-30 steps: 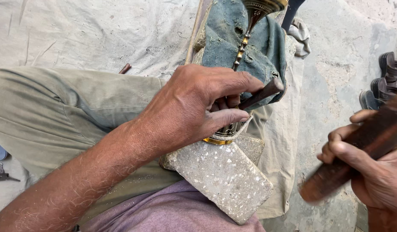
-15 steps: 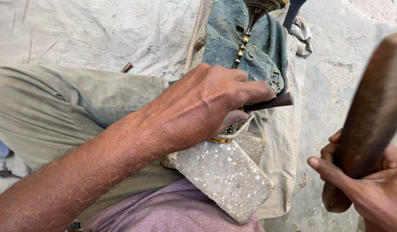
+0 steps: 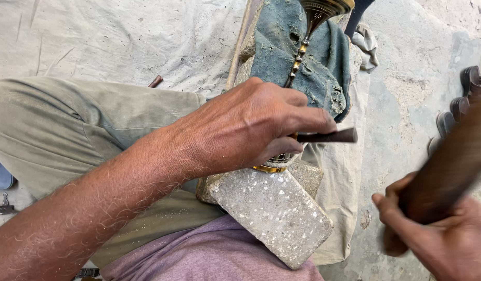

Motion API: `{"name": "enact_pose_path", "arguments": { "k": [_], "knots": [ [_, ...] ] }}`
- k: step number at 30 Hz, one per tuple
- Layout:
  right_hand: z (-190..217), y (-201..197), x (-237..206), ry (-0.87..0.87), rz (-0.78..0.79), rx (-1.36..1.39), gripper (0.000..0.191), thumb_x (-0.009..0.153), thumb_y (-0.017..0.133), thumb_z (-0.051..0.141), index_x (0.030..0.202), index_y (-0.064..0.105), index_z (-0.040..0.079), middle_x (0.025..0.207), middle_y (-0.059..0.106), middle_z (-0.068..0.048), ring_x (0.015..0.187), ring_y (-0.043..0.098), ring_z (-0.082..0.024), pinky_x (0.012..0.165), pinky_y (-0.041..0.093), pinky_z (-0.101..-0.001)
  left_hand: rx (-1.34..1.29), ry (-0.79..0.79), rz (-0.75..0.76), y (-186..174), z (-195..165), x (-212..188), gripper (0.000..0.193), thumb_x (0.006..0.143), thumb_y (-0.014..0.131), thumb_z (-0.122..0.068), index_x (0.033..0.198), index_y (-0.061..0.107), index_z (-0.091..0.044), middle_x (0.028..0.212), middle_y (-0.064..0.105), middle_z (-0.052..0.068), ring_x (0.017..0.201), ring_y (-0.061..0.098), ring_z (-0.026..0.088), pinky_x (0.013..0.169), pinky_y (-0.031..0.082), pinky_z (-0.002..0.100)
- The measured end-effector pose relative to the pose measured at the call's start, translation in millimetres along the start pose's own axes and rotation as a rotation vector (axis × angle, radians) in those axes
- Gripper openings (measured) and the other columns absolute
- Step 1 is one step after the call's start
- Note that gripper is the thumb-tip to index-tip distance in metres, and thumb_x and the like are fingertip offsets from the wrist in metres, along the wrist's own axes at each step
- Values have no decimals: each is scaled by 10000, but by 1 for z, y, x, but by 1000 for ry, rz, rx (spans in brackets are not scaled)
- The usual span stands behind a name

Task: The person sits on the ground with a stone block on their lap holding an ornate brass bell-shaped object. They hold a small punch against the metal surface and strike it repeatedly with a wooden mallet, repositioning the punch around the object to emboss a decorative pattern, occasionally rotating the object and repositioning the punch.

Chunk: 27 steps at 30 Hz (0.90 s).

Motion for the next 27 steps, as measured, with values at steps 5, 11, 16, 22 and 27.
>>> {"name": "enact_pose_path", "arguments": {
  "k": [5, 11, 16, 22, 27],
  "knots": [
    [19, -3, -13, -263, -198, 63, 193, 796, 817, 51, 928, 676, 50, 792, 700, -49, 727, 696, -133, 704, 591, -294, 39, 93, 21, -4, 0, 0, 482, 795, 834, -155, 1254, 690, -153, 906, 721, 73, 792, 727, 270, 658, 581, 420],
    [-6, 15, -23, -159, -271, 362, 199, 779, 774, 16, 919, 639, 52, 864, 676, -6, 875, 683, -79, 803, 606, -252, 16, 130, 87, -4, 1, -2, 460, 751, 857, -163, 1189, 717, -165, 913, 730, 62, 821, 724, 292, 667, 560, 446],
    [-30, 45, -37, -226, -221, 257, 262, 768, 849, -42, 956, 673, 7, 860, 691, -135, 809, 705, -191, 770, 591, -344, 13, 130, 85, -21, -21, 8, 396, 849, 818, -147, 1227, 723, -214, 931, 735, 8, 752, 714, 154, 613, 616, 288],
    [-91, 81, -13, 196, -25, 1124, 352, 865, 754, -67, 1162, 568, -28, 886, 649, -118, 720, 634, -196, 612, 521, -345, -75, -148, -501, -45, -6, -34, 356, 988, 852, -111, 1291, 669, -77, 971, 711, 3, 843, 708, 39, 743, 640, 172],
    [-106, 95, 9, 332, 200, 1160, 459, 851, 720, -40, 1289, 587, -65, 918, 651, -122, 779, 630, -186, 670, 553, -337, -431, -370, -573, 10, 7, -63, 323, 932, 838, -81, 1208, 679, -25, 952, 678, 0, 864, 668, 19, 747, 625, 173]
  ]
}}
Point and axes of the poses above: each hand's wrist, its own x-axis towards the middle knuckle, its own y-axis out of the palm, z = x × y, the point moved 4 cm from there along x, towards the middle knuckle
